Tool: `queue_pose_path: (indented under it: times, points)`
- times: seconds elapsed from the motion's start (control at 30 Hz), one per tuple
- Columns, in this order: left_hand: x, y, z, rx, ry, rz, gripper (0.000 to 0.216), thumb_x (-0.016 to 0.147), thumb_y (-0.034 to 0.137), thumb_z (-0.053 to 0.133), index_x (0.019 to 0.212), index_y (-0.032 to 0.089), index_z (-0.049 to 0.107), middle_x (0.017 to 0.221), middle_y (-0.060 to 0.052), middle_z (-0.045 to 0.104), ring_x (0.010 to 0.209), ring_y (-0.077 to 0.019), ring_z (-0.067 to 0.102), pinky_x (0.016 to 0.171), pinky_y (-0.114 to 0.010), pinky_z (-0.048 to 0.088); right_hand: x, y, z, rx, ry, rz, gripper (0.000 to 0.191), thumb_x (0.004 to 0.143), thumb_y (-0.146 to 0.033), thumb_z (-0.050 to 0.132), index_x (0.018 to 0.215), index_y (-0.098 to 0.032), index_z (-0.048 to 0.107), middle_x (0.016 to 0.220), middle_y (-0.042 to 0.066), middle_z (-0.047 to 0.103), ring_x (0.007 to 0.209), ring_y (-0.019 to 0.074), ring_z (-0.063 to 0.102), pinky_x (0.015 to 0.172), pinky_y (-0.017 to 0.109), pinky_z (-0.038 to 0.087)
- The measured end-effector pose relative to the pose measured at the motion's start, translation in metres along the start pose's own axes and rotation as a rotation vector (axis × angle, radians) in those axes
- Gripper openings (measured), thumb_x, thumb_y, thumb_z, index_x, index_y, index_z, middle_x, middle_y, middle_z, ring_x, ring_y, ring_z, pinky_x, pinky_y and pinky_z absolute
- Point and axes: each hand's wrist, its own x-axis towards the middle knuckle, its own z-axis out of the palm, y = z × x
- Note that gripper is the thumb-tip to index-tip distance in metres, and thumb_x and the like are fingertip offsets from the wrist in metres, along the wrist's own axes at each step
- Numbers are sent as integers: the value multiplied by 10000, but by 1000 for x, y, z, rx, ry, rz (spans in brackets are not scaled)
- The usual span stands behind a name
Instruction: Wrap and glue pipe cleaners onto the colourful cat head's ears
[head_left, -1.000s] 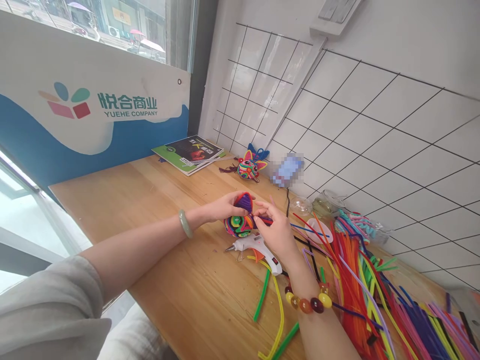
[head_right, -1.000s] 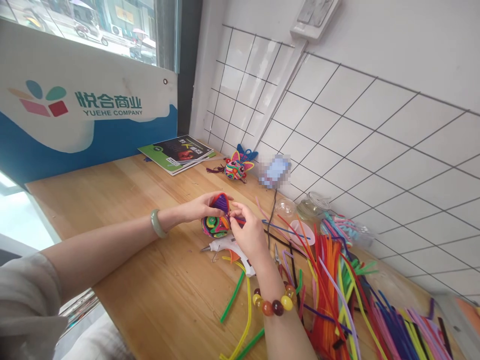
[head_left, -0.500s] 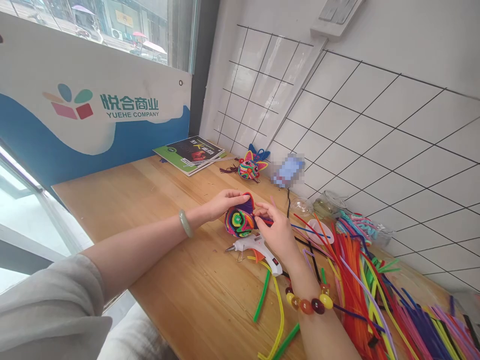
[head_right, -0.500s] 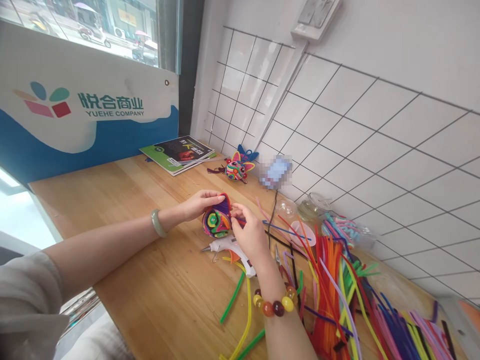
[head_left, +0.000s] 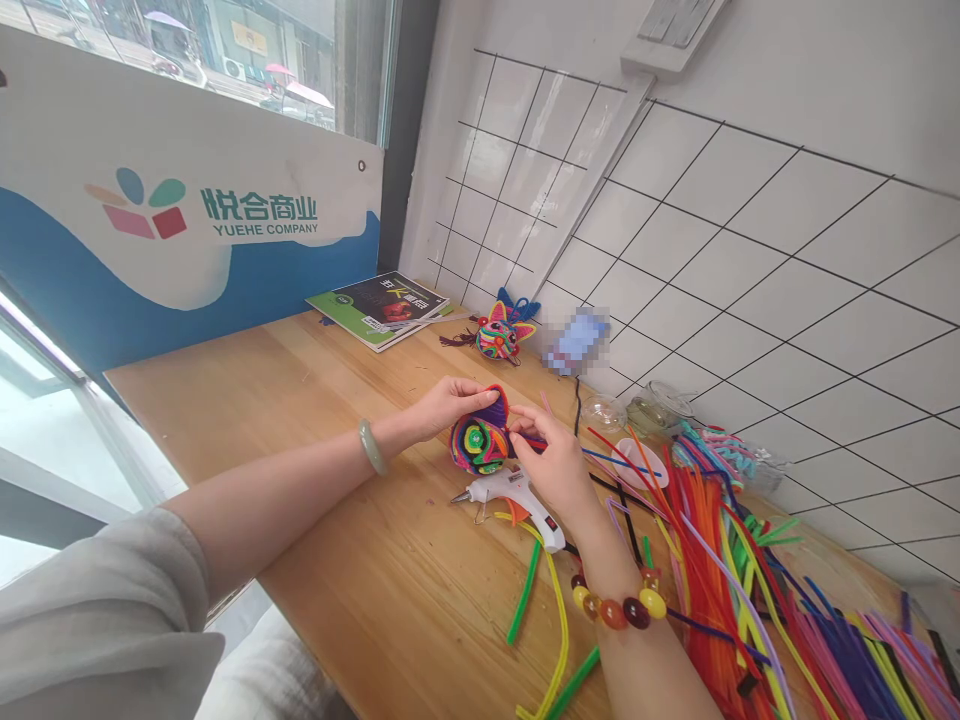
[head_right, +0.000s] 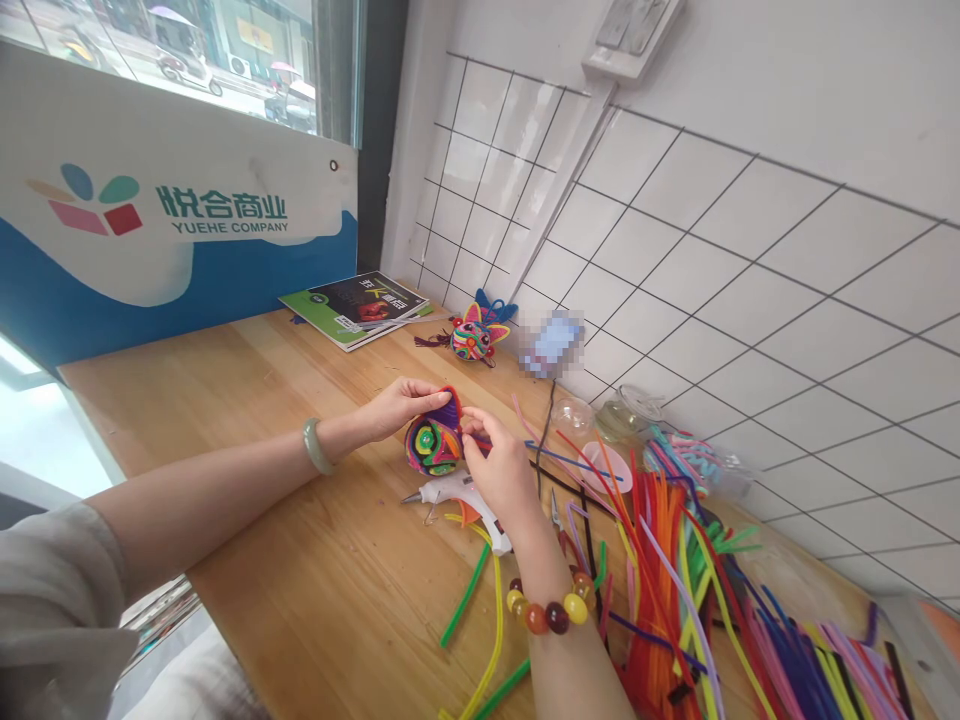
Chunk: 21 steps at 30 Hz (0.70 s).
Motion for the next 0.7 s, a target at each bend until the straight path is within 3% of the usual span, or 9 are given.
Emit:
queue_pose_path:
  times: [0.7]
  points:
    - [0, -1, 1, -55, -22, -51, 375, 697, 423, 656, 854, 83, 661, 846, -94, 696, 709, -149, 631, 711, -263, 485, 1, 1, -1, -62, -24, -99, 366, 787, -180, 465, 1119, -242, 605, 876, 31, 630, 848, 174, 585, 812, 318, 468]
